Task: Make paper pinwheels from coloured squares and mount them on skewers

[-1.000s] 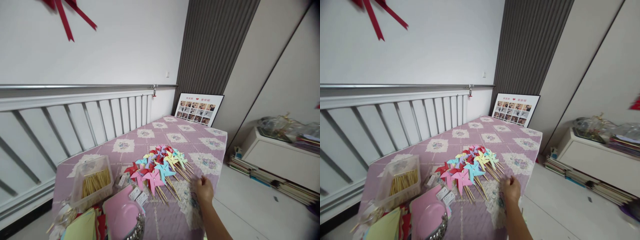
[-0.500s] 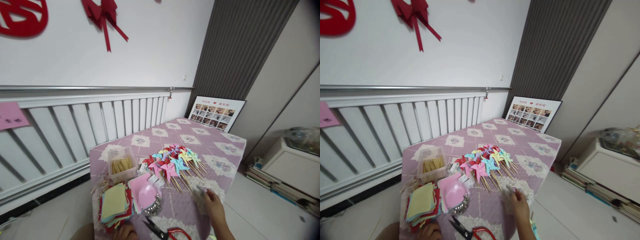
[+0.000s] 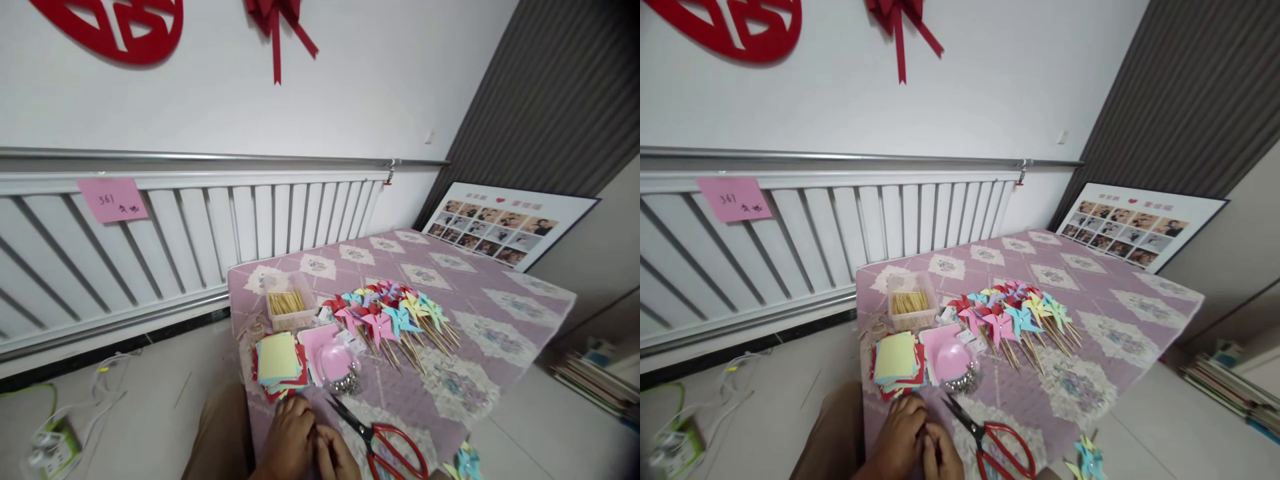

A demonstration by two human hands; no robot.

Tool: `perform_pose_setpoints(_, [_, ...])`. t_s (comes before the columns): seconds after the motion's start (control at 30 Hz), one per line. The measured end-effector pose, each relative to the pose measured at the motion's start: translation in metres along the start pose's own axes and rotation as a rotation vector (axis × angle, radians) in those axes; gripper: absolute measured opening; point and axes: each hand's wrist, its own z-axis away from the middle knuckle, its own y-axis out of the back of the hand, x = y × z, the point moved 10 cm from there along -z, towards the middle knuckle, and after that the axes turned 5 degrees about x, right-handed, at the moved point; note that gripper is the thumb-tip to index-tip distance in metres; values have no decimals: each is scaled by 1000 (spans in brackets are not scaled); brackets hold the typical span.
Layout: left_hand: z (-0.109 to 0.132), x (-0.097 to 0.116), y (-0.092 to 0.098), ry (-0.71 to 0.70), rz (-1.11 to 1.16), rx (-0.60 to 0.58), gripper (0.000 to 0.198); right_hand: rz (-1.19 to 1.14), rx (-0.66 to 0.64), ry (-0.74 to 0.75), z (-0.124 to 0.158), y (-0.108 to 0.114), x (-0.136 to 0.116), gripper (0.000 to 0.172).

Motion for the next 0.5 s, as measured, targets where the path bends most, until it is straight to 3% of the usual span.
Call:
perform_pose_setpoints(0.13, [2, -2, 4, -8, 26, 28, 22, 91, -96, 71, 4, -15, -13, 31])
perform_pose_setpoints(0.33, [4, -6, 7, -1, 77, 83, 23, 153, -208, 67, -6, -26, -7, 27])
perform_pose_setpoints(0.5, [6, -17, 10, 64, 207, 116, 26, 247, -243, 164, -6, -35, -9, 27])
